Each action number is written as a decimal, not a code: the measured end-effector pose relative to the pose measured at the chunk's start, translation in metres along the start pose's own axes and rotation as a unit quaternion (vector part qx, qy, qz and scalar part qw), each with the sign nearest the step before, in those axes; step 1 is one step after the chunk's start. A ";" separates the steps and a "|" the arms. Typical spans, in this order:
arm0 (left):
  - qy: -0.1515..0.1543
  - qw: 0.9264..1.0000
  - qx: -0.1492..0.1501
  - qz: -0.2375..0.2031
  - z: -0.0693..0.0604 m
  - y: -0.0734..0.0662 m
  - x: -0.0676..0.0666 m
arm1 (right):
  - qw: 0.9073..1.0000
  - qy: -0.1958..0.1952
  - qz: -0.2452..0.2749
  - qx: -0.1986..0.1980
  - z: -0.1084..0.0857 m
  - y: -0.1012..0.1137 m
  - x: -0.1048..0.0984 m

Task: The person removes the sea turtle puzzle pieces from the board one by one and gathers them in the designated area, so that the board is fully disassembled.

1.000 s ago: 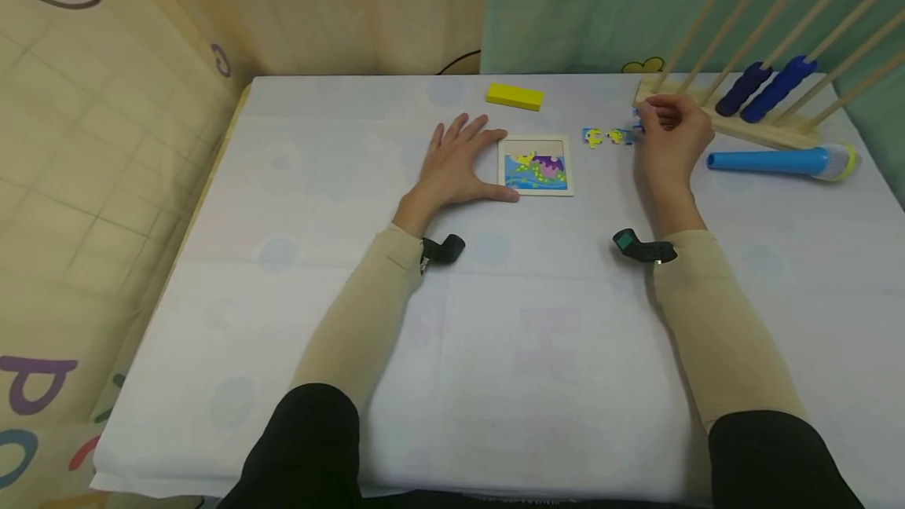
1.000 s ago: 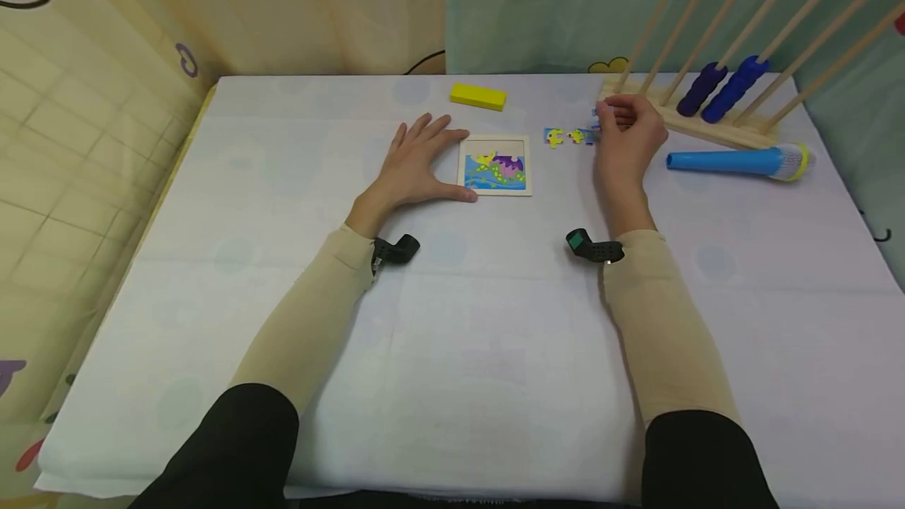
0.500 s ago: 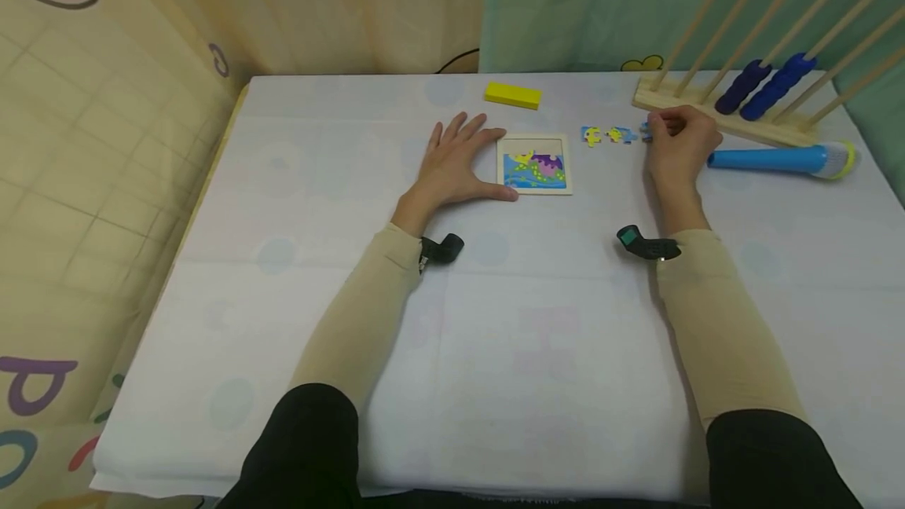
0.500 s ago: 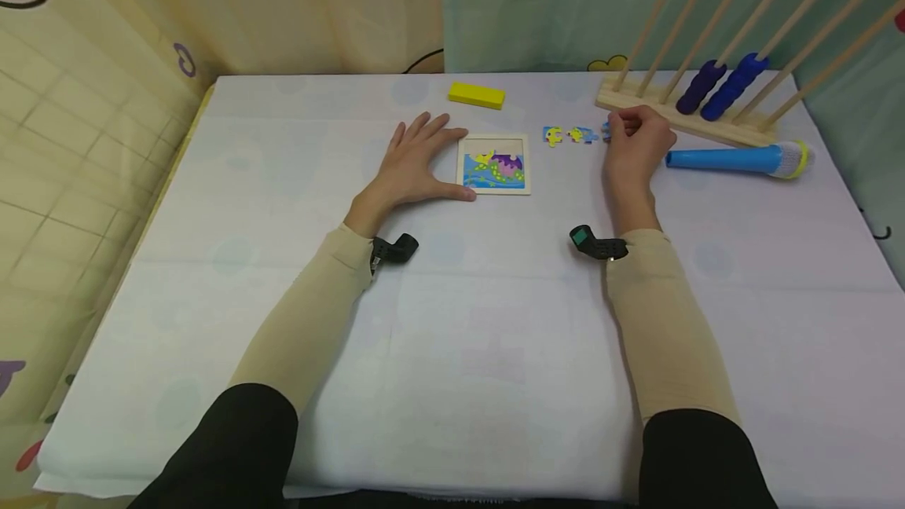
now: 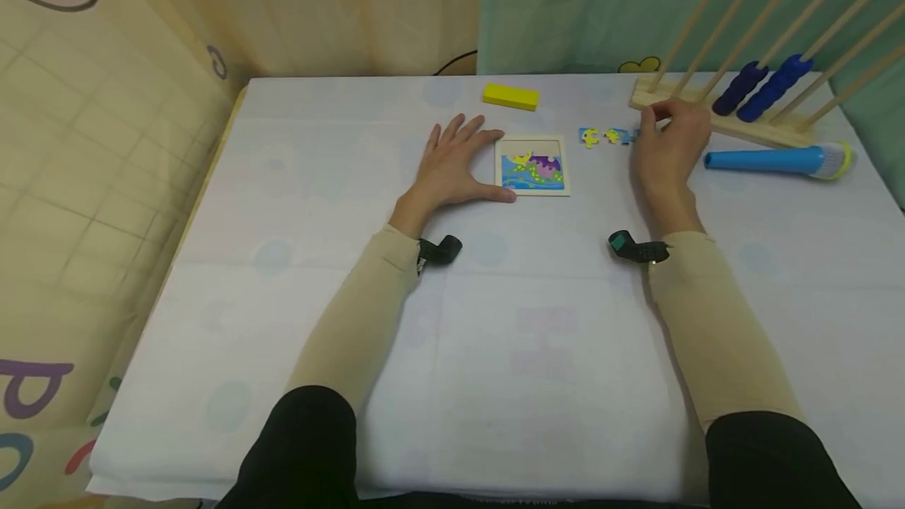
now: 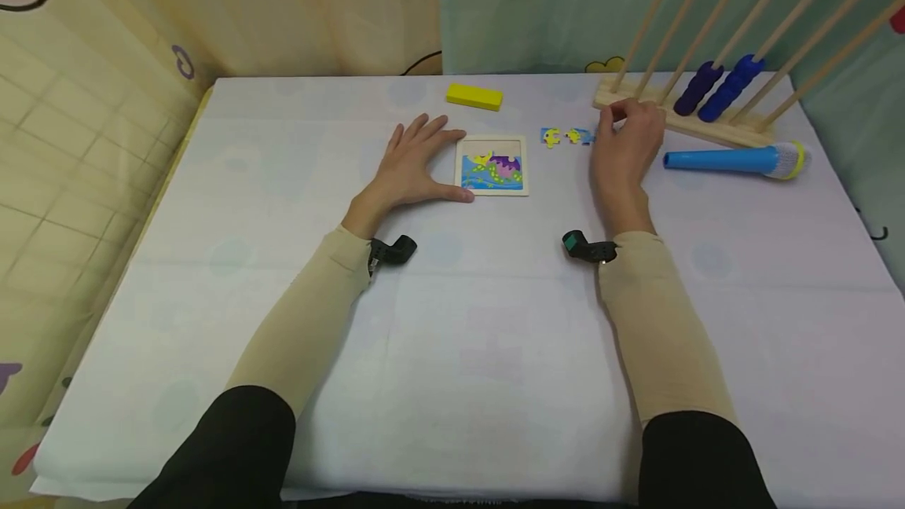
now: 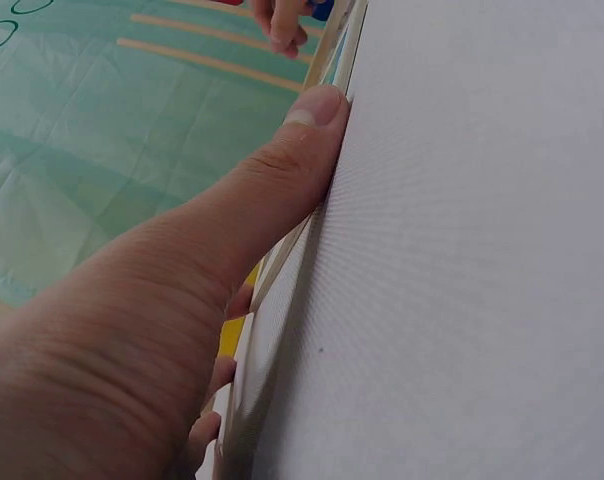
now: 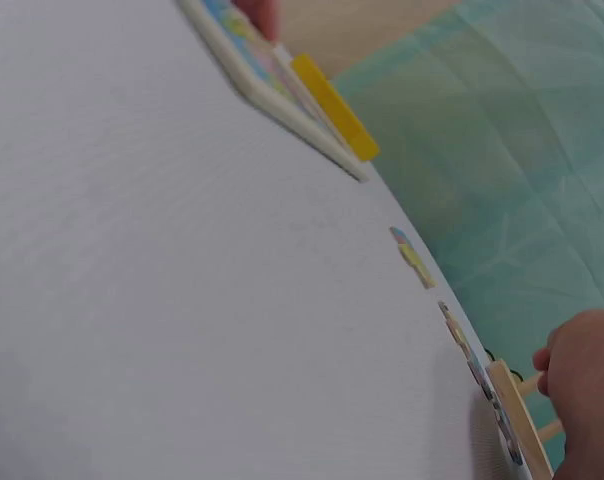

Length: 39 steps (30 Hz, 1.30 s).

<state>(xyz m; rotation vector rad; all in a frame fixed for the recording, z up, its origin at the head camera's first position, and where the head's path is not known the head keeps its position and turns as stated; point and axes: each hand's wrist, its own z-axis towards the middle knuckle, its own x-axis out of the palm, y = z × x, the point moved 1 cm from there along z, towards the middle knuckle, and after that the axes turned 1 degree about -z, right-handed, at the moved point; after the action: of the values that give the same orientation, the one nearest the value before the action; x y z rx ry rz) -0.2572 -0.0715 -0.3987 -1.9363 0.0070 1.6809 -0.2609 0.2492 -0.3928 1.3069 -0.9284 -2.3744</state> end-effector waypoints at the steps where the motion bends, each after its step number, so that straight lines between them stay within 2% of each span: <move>1: -0.001 1.000 0.000 0.000 0.000 0.000 0.000 | 1.000 0.003 0.014 -0.013 -0.001 0.003 0.002; 4: -0.003 1.000 0.003 -0.003 0.000 -0.002 0.000 | 0.998 0.029 0.049 -0.038 -0.007 0.016 0.008; 16: -0.001 1.000 0.000 0.005 0.003 -0.002 0.002 | 0.981 0.131 0.121 -0.076 -0.042 0.057 0.036; 21: -0.001 1.000 -0.001 0.010 0.003 -0.002 0.001 | 0.971 0.170 0.128 -0.107 -0.053 0.067 0.043; 26: 0.000 1.000 -0.001 0.007 0.004 -0.004 0.000 | 0.958 0.217 0.114 -0.146 -0.060 0.072 0.047; 34: -0.004 1.000 0.001 0.009 0.004 -0.002 0.001 | 0.947 0.241 0.110 -0.180 -0.063 0.073 0.050; 39: -0.005 1.000 0.004 0.008 0.004 -0.001 0.001 | 0.945 0.246 0.103 -0.190 -0.064 0.075 0.050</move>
<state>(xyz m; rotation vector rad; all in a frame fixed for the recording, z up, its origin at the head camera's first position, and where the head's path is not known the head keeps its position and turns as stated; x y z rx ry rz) -0.2601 -0.0685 -0.3996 -1.9268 0.0244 1.6988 -0.2401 0.1403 -0.4016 1.4553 -0.4090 -1.8175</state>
